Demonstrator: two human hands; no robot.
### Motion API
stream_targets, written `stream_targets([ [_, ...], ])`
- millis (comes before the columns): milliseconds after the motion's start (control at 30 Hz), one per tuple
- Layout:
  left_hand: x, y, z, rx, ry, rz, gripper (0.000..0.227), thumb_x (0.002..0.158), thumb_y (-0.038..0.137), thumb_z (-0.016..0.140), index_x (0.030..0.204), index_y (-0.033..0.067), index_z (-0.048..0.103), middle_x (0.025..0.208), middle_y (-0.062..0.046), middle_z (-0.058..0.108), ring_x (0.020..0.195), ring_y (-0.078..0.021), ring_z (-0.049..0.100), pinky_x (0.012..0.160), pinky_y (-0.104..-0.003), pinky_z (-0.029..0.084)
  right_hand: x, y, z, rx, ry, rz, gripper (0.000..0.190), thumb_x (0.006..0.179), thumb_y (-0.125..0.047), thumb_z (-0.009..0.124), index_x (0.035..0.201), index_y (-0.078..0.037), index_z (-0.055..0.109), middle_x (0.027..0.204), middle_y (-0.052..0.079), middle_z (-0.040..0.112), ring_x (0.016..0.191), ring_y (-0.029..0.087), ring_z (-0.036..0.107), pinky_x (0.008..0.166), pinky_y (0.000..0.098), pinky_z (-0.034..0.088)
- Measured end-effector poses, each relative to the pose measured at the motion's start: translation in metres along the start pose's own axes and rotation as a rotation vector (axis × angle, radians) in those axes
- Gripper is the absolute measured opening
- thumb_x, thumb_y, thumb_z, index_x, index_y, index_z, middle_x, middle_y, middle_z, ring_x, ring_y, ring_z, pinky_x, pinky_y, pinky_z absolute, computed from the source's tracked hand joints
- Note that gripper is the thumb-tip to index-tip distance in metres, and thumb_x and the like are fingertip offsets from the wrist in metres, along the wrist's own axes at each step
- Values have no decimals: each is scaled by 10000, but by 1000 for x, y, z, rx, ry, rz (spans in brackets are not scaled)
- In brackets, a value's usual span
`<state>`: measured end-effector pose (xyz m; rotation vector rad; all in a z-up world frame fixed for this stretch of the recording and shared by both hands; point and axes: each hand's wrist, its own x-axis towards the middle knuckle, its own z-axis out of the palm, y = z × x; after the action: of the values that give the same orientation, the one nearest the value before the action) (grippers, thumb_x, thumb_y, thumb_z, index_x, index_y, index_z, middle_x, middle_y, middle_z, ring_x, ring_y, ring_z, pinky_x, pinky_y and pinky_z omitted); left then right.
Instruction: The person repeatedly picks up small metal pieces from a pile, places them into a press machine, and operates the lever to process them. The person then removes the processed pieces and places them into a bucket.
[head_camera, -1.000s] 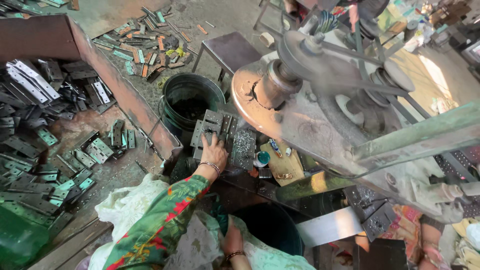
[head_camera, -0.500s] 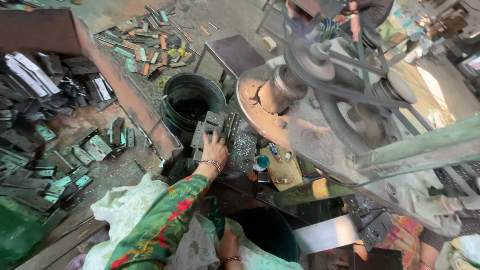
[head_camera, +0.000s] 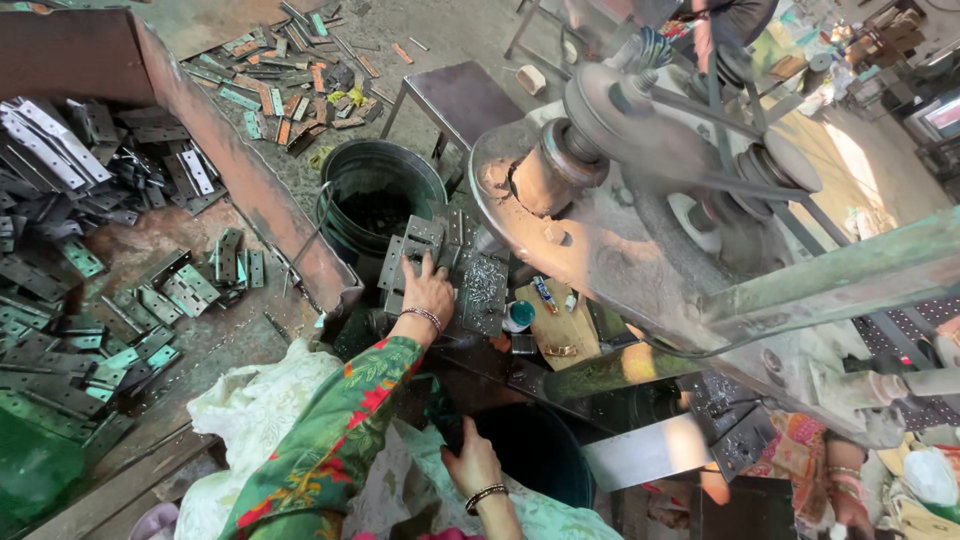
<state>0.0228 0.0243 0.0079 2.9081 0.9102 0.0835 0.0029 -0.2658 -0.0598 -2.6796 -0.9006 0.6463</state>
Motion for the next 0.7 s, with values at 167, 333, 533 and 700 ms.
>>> stream_targets([
  [167,-4,-5,7,-9,5,17,425,1042,274,387,1299,117,687,1484,-39,521,1536,-376,194,1131,-772,133,0,14,41,98,139,-138,764,791,-290,793,1456,-151,443,1027,259,726,970,465,690,811,534,569],
  [333,-8,-4,7,8,-65,31,429,1049,283,382,1293,119,695,1519,-24,484,1547,-369,174,1130,-771,121,2,8,28,48,55,-41,758,811,-317,777,1470,-168,432,1035,248,729,1005,446,688,838,528,567],
  [533,-5,-3,7,31,-28,8,446,1030,312,391,1333,136,668,1525,-15,462,1527,-381,163,1114,-790,111,-9,-15,-16,-18,-9,-8,738,822,-333,754,1462,-166,427,1031,230,737,989,438,708,848,520,571],
  [700,0,-4,2,56,-51,-6,438,1039,322,408,1339,147,674,1537,-22,463,1545,-392,154,1133,-778,107,-6,-2,12,20,54,-38,744,806,-310,759,1461,-177,433,1009,237,737,958,450,704,803,528,578],
])
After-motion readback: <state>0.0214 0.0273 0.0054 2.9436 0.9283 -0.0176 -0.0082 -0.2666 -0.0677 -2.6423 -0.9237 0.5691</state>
